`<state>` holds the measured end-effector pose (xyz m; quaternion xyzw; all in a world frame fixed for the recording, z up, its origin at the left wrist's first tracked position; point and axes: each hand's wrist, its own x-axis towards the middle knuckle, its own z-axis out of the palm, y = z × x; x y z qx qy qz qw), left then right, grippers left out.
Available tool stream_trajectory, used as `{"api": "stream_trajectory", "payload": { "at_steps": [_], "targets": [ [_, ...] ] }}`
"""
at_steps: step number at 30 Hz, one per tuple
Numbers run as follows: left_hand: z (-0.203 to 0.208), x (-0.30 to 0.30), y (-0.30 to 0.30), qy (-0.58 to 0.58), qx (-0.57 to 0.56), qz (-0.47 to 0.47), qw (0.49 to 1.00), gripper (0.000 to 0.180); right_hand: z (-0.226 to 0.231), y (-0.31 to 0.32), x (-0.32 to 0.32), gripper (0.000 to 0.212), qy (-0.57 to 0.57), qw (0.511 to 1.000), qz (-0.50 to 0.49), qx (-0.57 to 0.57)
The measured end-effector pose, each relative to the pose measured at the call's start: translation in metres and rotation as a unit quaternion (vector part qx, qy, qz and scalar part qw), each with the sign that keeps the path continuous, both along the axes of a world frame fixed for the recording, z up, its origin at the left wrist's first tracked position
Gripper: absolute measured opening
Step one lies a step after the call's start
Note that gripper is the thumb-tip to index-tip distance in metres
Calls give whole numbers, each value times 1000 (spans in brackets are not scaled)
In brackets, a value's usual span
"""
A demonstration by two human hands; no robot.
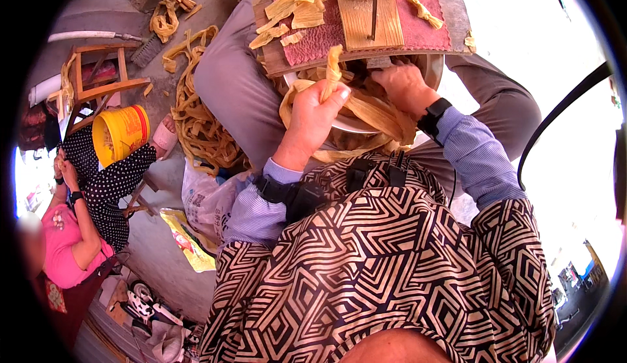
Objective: The person ties yellow strips of food into small knots by hand and places them into a large bowl.
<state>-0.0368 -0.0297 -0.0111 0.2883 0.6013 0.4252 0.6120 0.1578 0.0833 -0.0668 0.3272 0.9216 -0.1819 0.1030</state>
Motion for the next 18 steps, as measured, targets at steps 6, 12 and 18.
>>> {"api": "stream_trajectory", "payload": {
  "at_steps": [6,12,18],
  "targets": [
    [7,3,12,15,68,-27,997,28,64,5,9,23,82,896,-167,-403],
    [26,22,34,213,210,-224,928,31,97,-7,27,30,188,824,-205,-493],
    [46,17,32,150,194,-249,937,29,132,-18,16,26,263,861,-113,-421]
  ]
}}
